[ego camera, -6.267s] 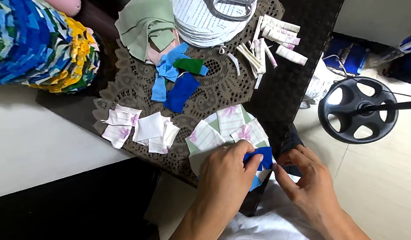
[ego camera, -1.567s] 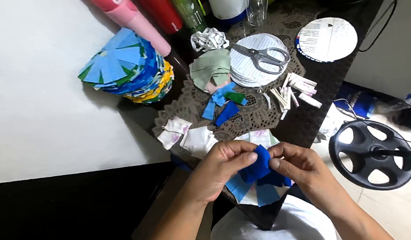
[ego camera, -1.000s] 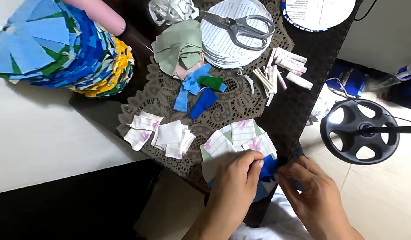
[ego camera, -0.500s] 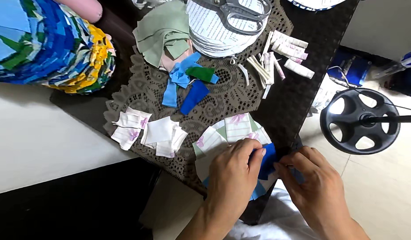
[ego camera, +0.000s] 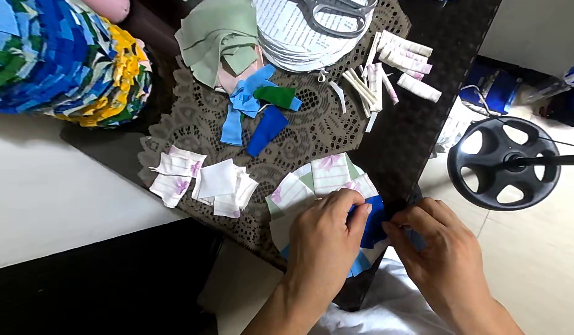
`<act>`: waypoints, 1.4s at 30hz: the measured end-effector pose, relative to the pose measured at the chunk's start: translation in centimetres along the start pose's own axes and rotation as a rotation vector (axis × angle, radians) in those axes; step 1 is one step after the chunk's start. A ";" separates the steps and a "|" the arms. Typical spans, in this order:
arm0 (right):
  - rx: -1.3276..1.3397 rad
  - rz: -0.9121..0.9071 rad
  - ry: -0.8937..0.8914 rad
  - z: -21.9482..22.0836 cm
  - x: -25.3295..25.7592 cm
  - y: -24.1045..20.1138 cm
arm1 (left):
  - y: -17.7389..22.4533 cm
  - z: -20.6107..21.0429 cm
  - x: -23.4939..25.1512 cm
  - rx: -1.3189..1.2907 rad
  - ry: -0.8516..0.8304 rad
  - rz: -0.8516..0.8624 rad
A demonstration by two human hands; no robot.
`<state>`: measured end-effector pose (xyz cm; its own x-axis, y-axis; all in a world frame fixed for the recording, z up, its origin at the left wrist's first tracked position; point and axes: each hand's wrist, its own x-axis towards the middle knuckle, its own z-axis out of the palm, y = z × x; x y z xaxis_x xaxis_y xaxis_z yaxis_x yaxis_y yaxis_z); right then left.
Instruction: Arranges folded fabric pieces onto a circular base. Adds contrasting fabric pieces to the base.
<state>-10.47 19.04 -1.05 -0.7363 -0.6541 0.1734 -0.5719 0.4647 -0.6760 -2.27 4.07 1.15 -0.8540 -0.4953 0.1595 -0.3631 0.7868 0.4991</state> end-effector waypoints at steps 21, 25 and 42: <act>0.203 0.004 0.070 -0.8 -1.1 2.4 | 0.1 -0.3 0.6 0.051 -0.046 0.005; 0.189 -0.029 0.092 -0.2 -0.5 1.7 | 0.2 -0.4 0.8 0.062 -0.065 -0.005; 0.098 -0.086 0.090 2.0 0.2 1.8 | -0.7 -2.8 0.3 -0.137 -0.237 -0.192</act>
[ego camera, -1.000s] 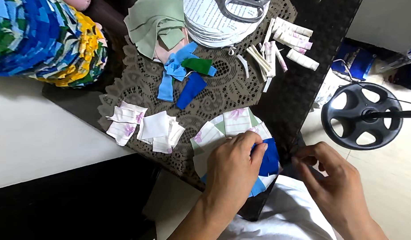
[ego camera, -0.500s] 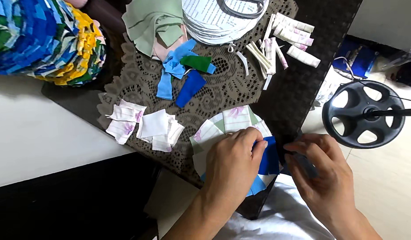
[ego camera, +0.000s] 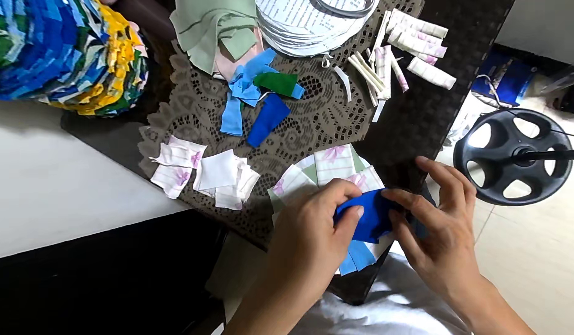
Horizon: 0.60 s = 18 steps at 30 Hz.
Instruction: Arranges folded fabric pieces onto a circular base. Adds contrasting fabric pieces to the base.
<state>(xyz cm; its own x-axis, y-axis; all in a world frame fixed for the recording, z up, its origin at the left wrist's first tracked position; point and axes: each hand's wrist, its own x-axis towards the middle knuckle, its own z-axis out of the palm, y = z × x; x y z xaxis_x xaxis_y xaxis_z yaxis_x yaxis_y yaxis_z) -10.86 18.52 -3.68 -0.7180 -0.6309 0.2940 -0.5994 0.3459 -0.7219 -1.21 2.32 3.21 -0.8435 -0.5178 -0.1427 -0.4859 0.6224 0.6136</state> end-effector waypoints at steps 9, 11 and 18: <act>0.012 -0.002 -0.011 0.0 -0.1 0.1 | 0.0 -0.6 -0.6 0.308 0.107 -0.011; 0.014 -0.002 -0.009 0.0 -0.1 0.1 | 0.4 -0.6 -0.9 0.340 0.168 0.041; 0.028 0.001 -0.026 -0.1 -0.2 0.4 | -1.1 3.5 -0.9 0.377 0.112 0.324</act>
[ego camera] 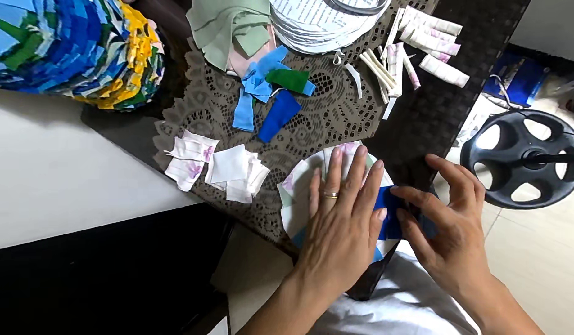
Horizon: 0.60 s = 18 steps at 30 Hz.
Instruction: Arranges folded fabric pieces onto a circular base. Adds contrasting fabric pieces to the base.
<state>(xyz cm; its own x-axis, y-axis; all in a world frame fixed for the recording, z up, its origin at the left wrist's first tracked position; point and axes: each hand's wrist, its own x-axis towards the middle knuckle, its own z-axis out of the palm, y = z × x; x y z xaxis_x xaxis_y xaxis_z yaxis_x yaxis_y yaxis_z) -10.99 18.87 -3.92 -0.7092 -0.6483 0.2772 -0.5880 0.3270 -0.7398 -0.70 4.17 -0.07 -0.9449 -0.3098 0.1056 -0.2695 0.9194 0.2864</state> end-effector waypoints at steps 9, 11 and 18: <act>0.055 0.007 -0.096 -1.2 -0.2 0.6 | -0.5 0.7 -0.2 0.033 -0.017 -0.006; 0.178 0.043 -0.022 -2.0 -0.3 1.2 | -0.2 0.1 -0.2 0.006 0.025 -0.061; 0.240 0.195 0.066 -3.2 -0.3 2.8 | -0.3 1.0 0.6 0.127 0.023 -0.159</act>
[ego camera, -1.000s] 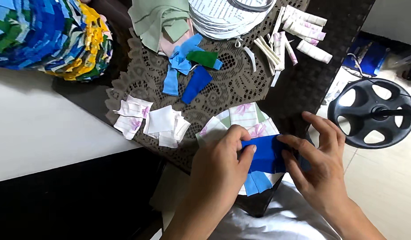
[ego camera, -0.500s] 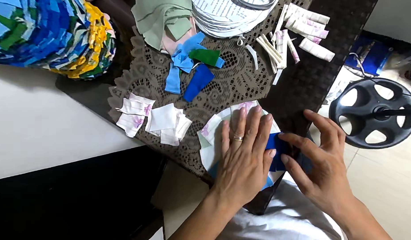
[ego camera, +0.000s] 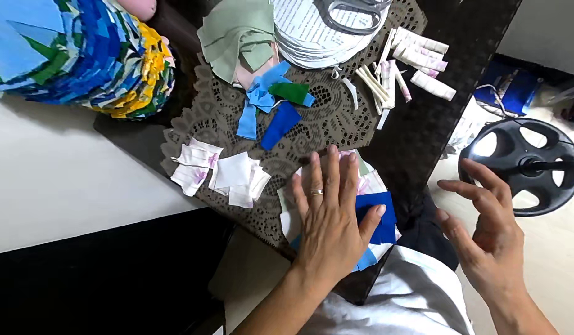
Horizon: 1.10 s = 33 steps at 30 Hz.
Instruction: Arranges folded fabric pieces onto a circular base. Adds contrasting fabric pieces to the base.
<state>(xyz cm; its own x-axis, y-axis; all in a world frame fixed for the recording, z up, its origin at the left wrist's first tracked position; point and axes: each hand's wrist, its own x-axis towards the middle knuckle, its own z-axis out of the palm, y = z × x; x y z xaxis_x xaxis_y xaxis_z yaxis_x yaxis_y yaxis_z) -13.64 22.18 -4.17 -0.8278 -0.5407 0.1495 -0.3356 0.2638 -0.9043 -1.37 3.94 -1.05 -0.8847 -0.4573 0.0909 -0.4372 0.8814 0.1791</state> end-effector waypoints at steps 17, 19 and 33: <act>-0.099 -0.113 -0.025 0.3 -1.2 0.8 | -3.4 -1.2 0.8 -0.084 -0.123 0.425; -0.118 -0.150 -0.027 0.4 -1.3 0.8 | -3.4 -1.4 0.9 -0.103 -0.125 0.438; -0.194 -0.403 -0.003 2.1 1.4 -1.3 | -9.6 -3.8 8.8 -0.066 0.169 -0.066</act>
<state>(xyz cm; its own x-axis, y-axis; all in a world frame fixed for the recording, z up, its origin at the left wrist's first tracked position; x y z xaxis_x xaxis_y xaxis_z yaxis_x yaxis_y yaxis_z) -13.39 19.37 -3.63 -0.6124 -0.6335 0.4728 -0.7093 0.1764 -0.6825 -4.39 -8.98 1.81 -0.8121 -0.5323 0.2391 -0.4770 0.8416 0.2535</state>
